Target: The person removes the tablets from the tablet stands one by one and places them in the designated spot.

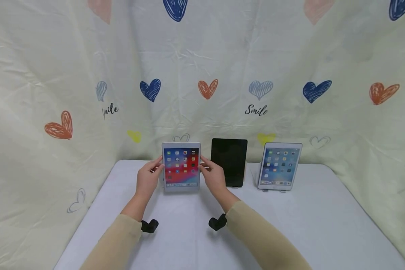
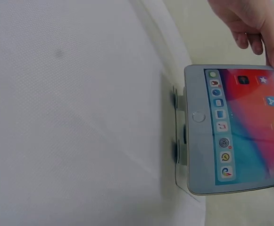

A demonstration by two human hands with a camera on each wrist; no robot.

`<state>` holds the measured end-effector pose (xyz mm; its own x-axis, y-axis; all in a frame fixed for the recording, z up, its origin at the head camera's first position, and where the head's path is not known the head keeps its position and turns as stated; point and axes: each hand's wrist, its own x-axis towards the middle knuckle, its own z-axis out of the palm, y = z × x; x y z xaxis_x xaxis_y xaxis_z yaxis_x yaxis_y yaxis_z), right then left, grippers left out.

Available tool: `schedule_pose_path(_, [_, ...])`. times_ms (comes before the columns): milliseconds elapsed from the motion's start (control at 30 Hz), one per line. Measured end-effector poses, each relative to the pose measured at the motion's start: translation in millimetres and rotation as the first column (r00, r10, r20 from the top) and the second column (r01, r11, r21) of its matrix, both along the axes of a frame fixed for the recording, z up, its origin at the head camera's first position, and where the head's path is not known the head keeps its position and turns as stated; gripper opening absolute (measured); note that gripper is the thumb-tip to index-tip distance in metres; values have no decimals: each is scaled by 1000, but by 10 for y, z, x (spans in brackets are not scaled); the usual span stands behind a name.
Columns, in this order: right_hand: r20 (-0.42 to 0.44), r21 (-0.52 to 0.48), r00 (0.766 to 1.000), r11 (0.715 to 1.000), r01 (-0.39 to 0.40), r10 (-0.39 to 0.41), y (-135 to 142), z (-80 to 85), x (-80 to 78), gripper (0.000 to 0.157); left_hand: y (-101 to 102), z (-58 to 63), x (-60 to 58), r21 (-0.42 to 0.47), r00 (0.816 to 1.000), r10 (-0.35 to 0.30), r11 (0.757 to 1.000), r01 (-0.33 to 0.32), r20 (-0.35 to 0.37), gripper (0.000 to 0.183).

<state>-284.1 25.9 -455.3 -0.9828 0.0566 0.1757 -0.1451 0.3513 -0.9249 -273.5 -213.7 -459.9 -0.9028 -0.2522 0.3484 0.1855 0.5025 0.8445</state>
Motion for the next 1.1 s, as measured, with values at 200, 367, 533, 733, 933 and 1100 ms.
schedule_pose_path(200, [46,-5,999,1000,-25,25,31,10,56,44,8,1,78,11,998,1,1000,-1,56,37])
schedule_pose_path(367, [53,7,998,999,-36,35,39,23,87,44,-6,7,121,9,997,-5,1000,5,82,38])
schedule_pose_path(533, [64,17,997,999,-47,46,53,50,143,45,-16,9,165,42,994,-18,999,14,106,39])
schedule_pose_path(733, [124,0,989,997,-75,75,56,49,212,47,-53,-22,243,66,989,-26,998,17,142,38])
schedule_pose_path(933, [160,-10,979,991,-130,130,67,18,269,47,-103,-54,331,73,979,-42,997,28,198,39])
schedule_pose_path(1100, [178,-38,968,984,-172,176,55,22,327,48,-155,-52,396,83,965,-57,996,37,254,40])
